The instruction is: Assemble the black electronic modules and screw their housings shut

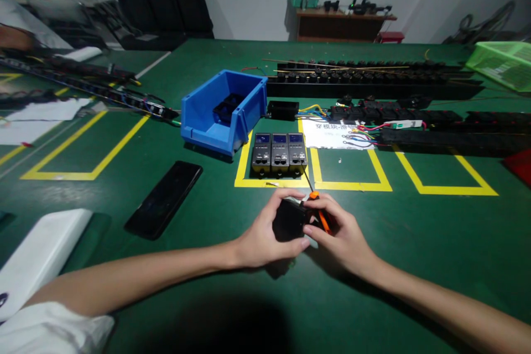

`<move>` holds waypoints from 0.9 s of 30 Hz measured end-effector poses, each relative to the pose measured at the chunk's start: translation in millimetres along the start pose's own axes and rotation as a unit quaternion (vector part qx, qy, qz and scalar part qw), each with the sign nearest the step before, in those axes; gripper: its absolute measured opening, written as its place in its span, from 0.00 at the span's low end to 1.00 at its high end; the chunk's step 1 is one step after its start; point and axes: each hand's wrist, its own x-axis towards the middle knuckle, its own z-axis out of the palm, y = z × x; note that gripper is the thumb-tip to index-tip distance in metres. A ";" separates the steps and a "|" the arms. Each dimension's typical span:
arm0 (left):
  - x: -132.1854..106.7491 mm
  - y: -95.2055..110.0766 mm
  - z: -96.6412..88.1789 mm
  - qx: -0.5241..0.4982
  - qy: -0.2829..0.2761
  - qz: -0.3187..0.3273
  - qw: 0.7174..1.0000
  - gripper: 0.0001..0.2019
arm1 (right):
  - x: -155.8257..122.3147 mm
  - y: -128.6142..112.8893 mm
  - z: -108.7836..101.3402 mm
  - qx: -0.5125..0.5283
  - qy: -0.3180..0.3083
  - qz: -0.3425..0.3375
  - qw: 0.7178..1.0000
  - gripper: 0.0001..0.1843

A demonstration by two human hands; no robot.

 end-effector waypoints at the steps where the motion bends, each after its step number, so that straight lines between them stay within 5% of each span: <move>1: 0.1 0.8 -0.2 0.034 0.006 0.020 0.999 0.30 | 0.9 0.6 0.6 0.002 0.003 0.002 1.000 0.16; 5: 1.0 6.5 -0.5 0.138 0.002 0.063 0.988 0.23 | 3.3 3.6 4.1 0.001 0.010 0.003 1.000 0.12; 12: -0.1 9.5 -4.7 0.168 0.039 0.007 0.985 0.16 | 5.9 3.3 4.0 -0.041 0.020 -0.001 0.999 0.13; 18: 1.5 6.2 -18.8 0.197 0.067 -0.025 0.978 0.17 | 9.3 -4.9 -20.8 -0.057 -0.036 0.007 0.998 0.11; 23: 0.4 3.1 -29.1 0.176 0.089 -0.027 0.980 0.17 | 6.9 -1.3 -38.1 0.076 -0.075 0.090 0.990 0.16; 27: -0.3 0.5 -32.3 0.150 0.092 -0.020 0.984 0.19 | 6.2 5.6 -50.8 -0.004 -0.051 0.086 0.995 0.12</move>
